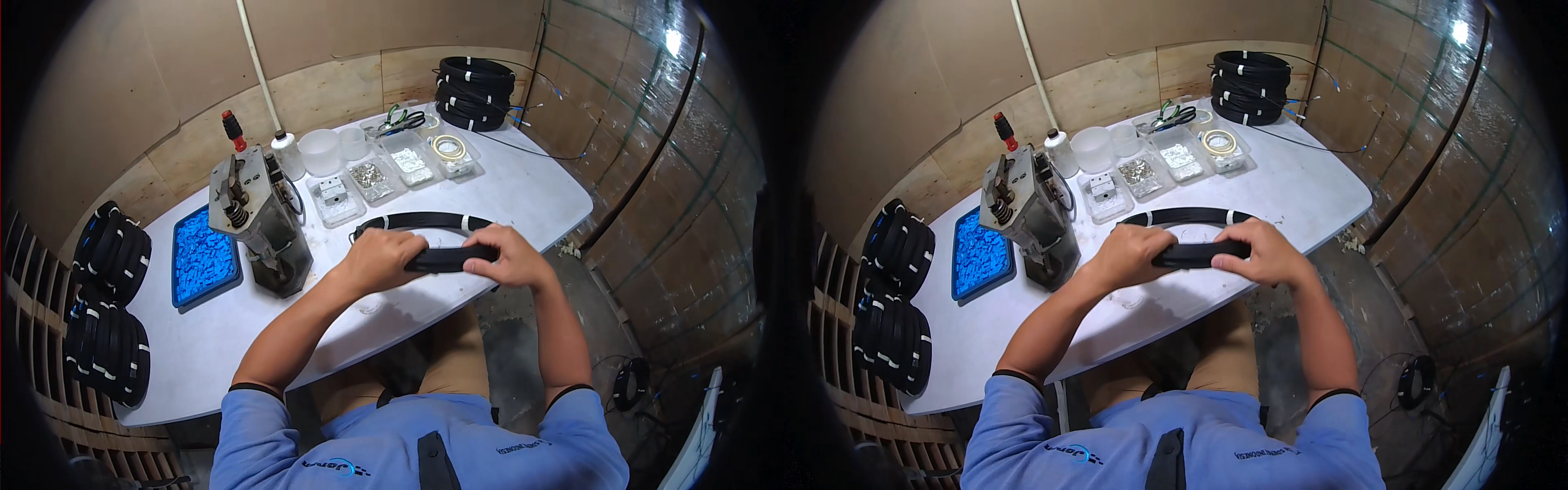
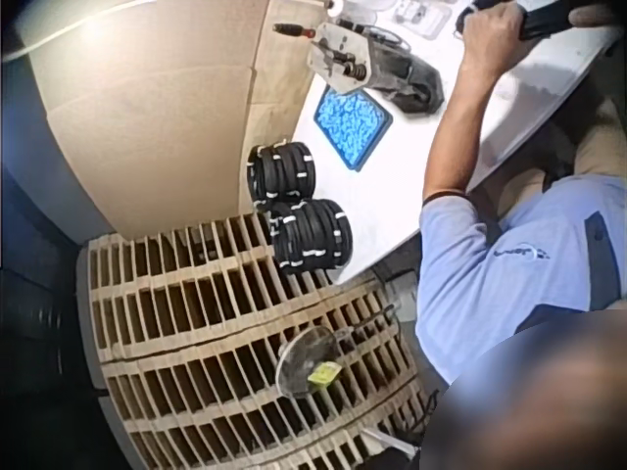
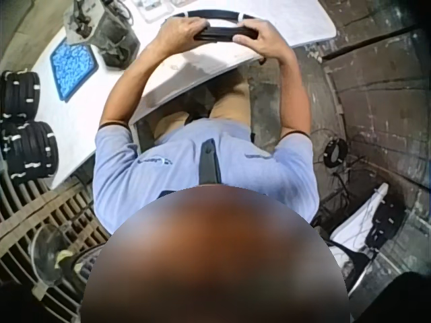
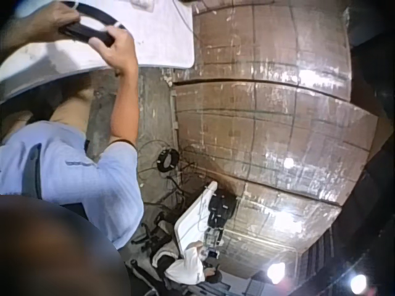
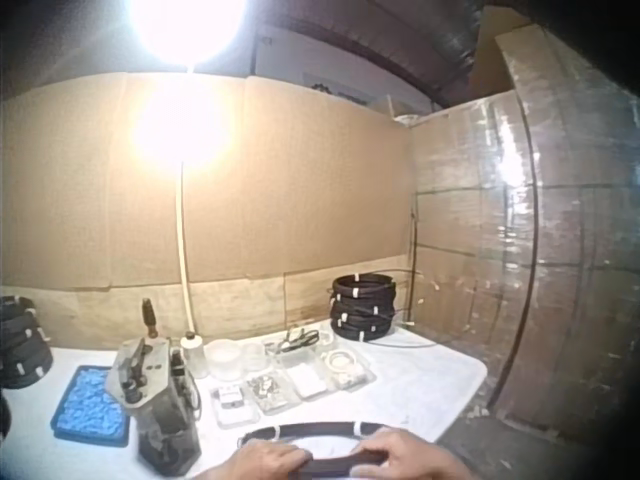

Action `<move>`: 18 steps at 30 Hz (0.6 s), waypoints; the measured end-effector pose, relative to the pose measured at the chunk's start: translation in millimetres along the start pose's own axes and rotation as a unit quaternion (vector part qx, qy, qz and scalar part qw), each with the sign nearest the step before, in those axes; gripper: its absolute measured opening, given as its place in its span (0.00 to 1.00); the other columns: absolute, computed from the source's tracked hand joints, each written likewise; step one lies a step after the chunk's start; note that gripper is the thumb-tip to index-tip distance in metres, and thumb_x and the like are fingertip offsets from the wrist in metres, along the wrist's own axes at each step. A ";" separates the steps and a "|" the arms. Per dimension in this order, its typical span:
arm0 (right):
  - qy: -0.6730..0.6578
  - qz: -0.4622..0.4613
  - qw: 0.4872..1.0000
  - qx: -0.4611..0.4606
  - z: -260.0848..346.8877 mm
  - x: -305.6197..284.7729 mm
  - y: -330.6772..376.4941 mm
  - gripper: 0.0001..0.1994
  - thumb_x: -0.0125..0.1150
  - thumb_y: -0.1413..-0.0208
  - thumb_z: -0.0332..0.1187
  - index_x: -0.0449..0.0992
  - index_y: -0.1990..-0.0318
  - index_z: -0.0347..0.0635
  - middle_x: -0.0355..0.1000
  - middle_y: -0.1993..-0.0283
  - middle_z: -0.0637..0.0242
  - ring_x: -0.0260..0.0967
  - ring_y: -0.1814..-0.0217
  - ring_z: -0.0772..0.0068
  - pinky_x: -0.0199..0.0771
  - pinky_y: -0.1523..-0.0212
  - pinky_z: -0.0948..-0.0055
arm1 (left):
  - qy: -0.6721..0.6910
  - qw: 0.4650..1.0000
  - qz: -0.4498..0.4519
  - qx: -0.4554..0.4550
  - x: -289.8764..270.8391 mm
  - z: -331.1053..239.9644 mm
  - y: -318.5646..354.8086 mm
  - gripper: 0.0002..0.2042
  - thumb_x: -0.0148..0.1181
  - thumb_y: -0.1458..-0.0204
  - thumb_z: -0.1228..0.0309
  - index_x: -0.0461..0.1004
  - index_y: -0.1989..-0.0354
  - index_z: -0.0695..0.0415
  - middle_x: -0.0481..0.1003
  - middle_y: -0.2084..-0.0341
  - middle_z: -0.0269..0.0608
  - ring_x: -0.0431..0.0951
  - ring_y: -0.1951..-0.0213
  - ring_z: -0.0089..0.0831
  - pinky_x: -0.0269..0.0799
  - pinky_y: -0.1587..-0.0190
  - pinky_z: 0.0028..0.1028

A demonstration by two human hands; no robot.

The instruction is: Taping a black wire coil with white adhesive tape.

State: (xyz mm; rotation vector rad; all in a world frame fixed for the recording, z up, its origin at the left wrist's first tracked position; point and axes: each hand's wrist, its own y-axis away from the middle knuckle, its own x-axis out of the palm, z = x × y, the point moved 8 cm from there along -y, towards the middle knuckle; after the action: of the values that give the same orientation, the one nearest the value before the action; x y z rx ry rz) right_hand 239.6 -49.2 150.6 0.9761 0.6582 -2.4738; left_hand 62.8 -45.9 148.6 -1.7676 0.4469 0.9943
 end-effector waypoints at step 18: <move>0.014 -0.035 0.999 0.009 -12.8 -38.2 -130.9 0.12 0.66 0.52 0.27 0.76 0.59 0.37 0.73 0.72 0.62 0.68 0.72 0.72 0.69 0.68 0.71 | 0.102 0.945 0.158 -0.269 -46.2 113.9 -89.4 0.17 0.73 0.57 0.61 0.78 0.69 0.63 0.76 0.81 0.42 0.76 0.76 0.32 0.71 0.70 0.34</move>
State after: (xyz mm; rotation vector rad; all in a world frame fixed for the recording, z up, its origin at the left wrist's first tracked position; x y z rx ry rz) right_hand 204.4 71.0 205.8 1.0119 0.6910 -2.5350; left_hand 49.8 86.7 221.8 -2.3546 0.6489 1.2460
